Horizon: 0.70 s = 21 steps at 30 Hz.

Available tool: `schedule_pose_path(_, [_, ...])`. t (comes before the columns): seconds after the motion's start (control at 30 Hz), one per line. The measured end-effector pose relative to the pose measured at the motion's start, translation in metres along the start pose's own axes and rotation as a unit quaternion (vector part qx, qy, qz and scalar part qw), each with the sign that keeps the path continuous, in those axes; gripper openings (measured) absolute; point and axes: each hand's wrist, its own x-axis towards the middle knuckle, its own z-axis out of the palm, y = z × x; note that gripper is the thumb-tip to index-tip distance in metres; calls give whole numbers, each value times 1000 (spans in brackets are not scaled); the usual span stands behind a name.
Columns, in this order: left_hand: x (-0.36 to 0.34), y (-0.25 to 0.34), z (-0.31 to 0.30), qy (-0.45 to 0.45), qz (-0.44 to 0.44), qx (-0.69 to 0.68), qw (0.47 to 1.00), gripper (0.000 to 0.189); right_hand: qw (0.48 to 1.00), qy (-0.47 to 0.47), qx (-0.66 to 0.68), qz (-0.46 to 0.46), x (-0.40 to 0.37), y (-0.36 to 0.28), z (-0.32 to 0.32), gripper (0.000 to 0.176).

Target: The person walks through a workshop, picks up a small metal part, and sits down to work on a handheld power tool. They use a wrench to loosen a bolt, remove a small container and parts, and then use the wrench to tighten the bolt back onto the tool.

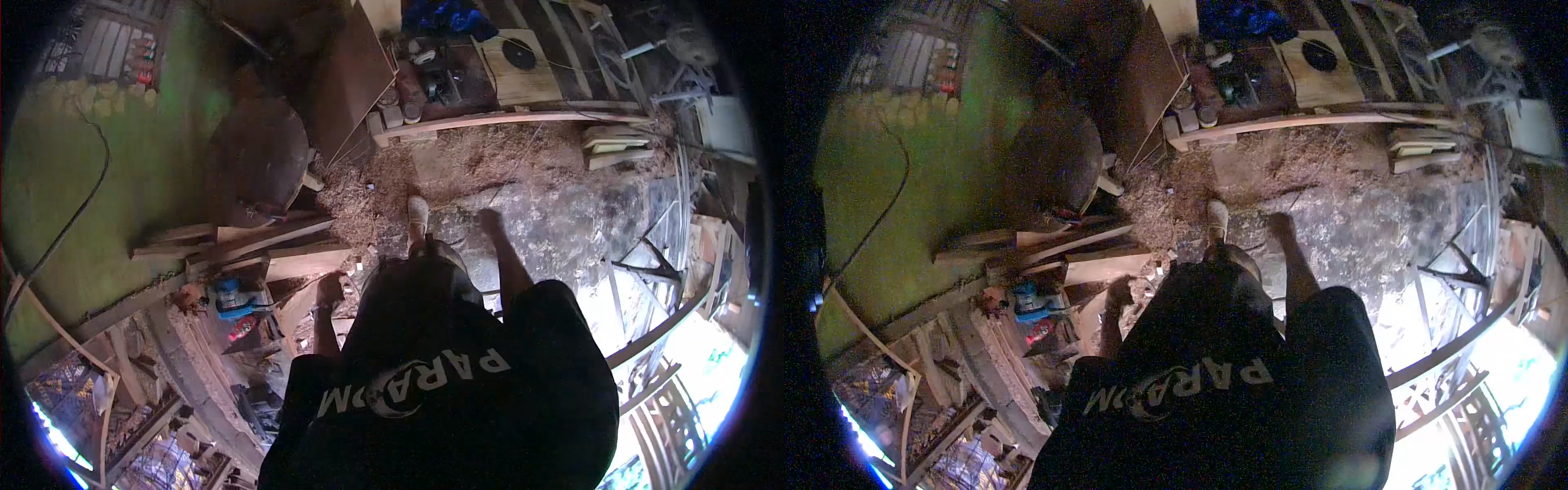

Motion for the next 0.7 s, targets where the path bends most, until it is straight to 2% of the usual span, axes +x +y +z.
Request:
schedule_pose_path(0.03, [20, 47, 17, 38, -53, 215, 974, 34, 997, 44, -23, -58, 13, -24, -10, 16])
schedule_pose_path(0.07, [41, 101, 38, 57, -116, 380, 916, 31, 991, 76, -43, -104, 31, -45, -16, 16])
schedule_pose_path(0.13, [37, 107, 46, 126, -104, 449, 878, 24, 975, 110, -78, -175, 78, -73, -6, 17])
schedule_pose_path(0.23, [-67, 49, 54, 221, 25, 517, 827, 17, 949, 170, -155, -214, 183, -114, 53, 20])
schedule_pose_path(0.27, [-97, 35, 66, 248, 44, 536, 806, 16, 937, 190, -167, -242, 219, -138, 83, 28])
schedule_pose_path(0.3, [-120, 17, 78, 266, -15, 527, 807, 16, 923, 213, -179, -265, 256, -161, 115, 37])
schedule_pose_path(0.33, [-123, 10, 95, 274, -141, 494, 813, 16, 911, 230, -196, -282, 296, -185, 137, 52])
schedule_pose_path(0.37, [-140, 0, 119, 284, -272, 452, 800, 17, 932, 165, -194, -258, 305, -226, 133, 74])
schedule_pose_path(0.4, [-150, -8, 138, 286, -362, 422, 781, 17, 948, 102, -192, -231, 305, -278, 123, 98])
schedule_pose_path(0.43, [-157, -11, 157, 287, -411, 402, 766, 17, 914, 122, -310, -231, 373, -271, 157, 109])
schedule_pose_path(0.5, [-172, -12, 187, 290, -474, 374, 742, 18, 907, 255, -146, -302, 399, -311, 164, 114])
schedule_pose_path(0.57, [-183, -6, 207, 297, -508, 349, 729, 19, 885, 347, -104, -292, 412, -327, 177, 103])
schedule_pose_path(0.63, [-185, -2, 224, 308, -527, 325, 723, 20, 881, 374, -89, -276, 427, -329, 182, 101])
schedule_pose_path(0.7, [-183, -6, 239, 324, -536, 304, 718, 21, 896, 350, -92, -257, 435, -325, 179, 100])
